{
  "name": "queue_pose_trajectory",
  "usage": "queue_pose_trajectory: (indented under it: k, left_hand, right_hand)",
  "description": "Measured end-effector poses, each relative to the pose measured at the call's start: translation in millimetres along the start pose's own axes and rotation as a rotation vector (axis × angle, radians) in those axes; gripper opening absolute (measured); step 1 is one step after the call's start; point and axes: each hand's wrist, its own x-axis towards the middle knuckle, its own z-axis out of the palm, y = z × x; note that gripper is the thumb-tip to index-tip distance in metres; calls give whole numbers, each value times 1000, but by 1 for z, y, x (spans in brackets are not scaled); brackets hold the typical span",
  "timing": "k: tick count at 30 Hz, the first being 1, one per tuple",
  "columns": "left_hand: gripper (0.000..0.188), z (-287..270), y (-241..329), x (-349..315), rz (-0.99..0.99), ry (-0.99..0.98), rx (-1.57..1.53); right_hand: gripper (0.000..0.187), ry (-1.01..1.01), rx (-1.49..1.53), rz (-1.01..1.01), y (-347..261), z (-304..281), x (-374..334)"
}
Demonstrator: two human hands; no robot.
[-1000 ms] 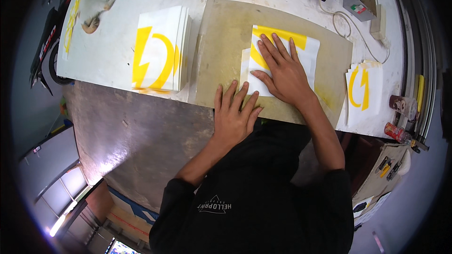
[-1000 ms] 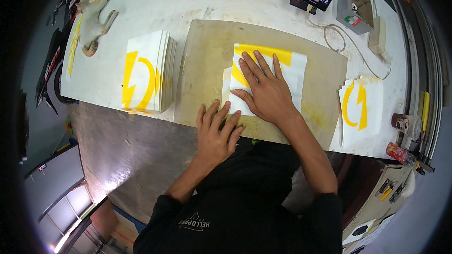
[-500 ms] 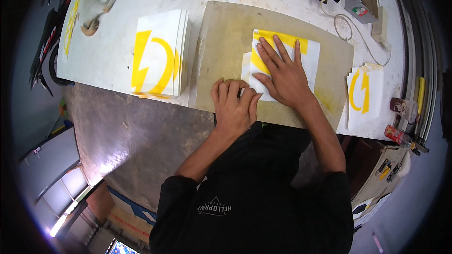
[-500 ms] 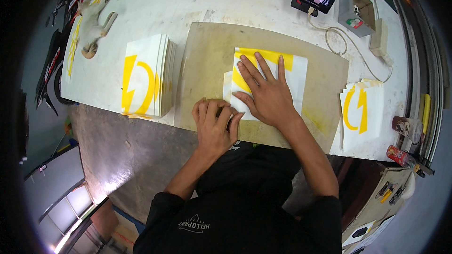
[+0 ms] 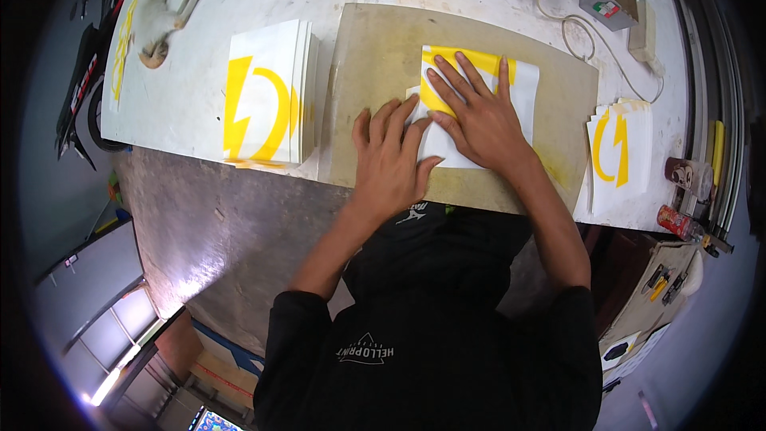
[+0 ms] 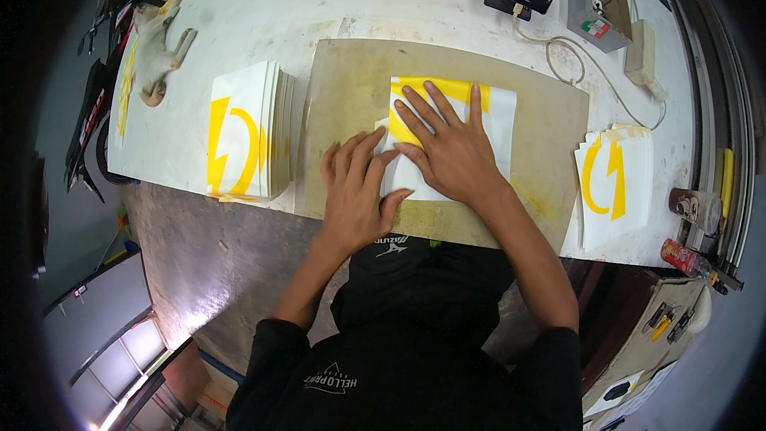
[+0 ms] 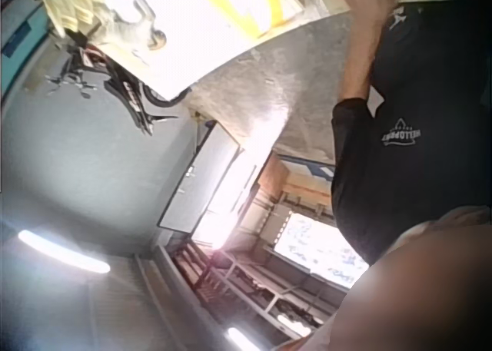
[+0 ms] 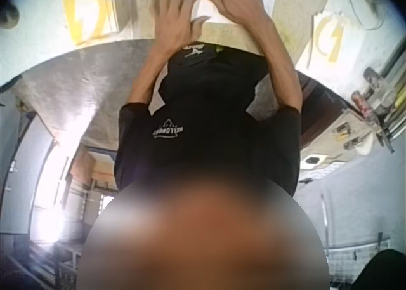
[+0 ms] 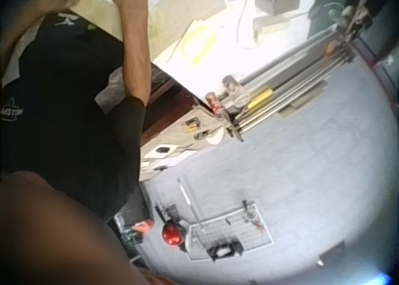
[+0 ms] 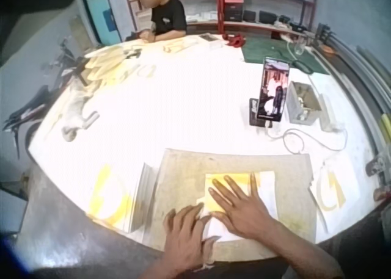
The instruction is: The person repeatedly folds white paper sheets with yellow printed designs in half on a workbench. They smooth each fold with their hands and place the folded sheets into a growing stack. The process is repeated for multiple sheets throughout the clip.
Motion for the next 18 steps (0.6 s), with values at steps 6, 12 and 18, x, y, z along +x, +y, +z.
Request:
queue_pose_trajectory:
  k: [6,12,18]
  left_hand:
    - [103,-15,-22,30,100,-284,67]
    - [153,-22,-29,66,124,-429,199]
    - [167,-25,-16,83,83,-524,297]
  right_hand:
    - [54,-17,-15,-6,8,-4,8]
    - [63,-19,12,24,11,-6,13]
    - [70,-3,6,187,32,-12,-8]
